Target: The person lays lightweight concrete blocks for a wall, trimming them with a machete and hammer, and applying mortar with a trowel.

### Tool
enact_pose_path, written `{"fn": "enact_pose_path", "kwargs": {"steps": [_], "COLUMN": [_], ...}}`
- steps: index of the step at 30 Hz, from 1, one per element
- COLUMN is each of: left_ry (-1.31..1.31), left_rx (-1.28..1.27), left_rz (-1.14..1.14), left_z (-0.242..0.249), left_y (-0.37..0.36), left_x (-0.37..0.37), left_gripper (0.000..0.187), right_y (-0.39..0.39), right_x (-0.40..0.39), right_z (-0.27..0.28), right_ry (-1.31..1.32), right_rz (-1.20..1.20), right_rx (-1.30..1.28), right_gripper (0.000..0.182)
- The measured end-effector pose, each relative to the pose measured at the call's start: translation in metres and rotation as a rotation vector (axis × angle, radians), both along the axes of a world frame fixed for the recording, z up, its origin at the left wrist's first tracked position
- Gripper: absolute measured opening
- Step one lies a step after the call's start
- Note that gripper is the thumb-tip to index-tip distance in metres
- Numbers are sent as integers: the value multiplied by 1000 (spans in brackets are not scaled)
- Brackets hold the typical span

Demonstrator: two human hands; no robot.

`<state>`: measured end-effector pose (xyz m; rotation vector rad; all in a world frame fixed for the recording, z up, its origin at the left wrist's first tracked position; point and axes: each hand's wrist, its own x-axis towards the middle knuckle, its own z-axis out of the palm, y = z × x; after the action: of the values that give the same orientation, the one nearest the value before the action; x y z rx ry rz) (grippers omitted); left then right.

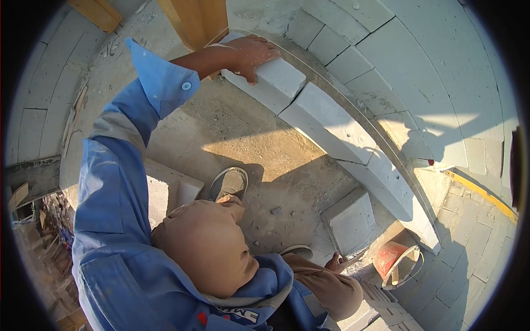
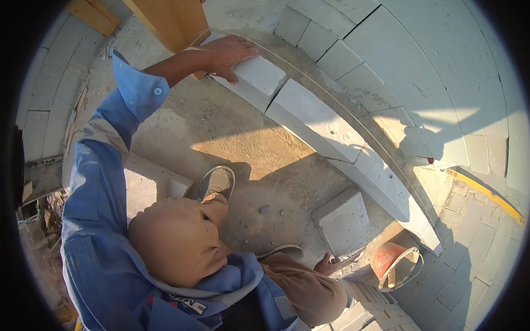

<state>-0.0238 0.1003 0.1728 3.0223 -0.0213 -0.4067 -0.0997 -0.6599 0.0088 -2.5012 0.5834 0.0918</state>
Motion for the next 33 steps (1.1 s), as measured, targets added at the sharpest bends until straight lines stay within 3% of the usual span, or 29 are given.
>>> {"fn": "enact_pose_path", "kwargs": {"steps": [14, 16, 26, 28, 33], "left_ry": [-85, 54, 79, -107, -83], "left_rx": [-33, -9, 0, -47, -44], "left_rz": [-38, 24, 12, -44, -43], "left_z": [2, 11, 3, -6, -9], "left_y": [0, -5, -1, 4, 5], "left_x": [-2, 0, 1, -2, 1], "left_gripper": [94, 96, 96, 90, 91], "right_y": [11, 10, 20, 23, 26], "right_x": [2, 2, -3, -2, -1], "right_z": [11, 9, 8, 11, 13], "right_ry": [58, 57, 13, 8, 37], "right_rz": [-25, -33, -27, -54, -59], "right_rx": [-7, -21, -64, -33, -32], "right_gripper": [65, 65, 65, 64, 64]}}
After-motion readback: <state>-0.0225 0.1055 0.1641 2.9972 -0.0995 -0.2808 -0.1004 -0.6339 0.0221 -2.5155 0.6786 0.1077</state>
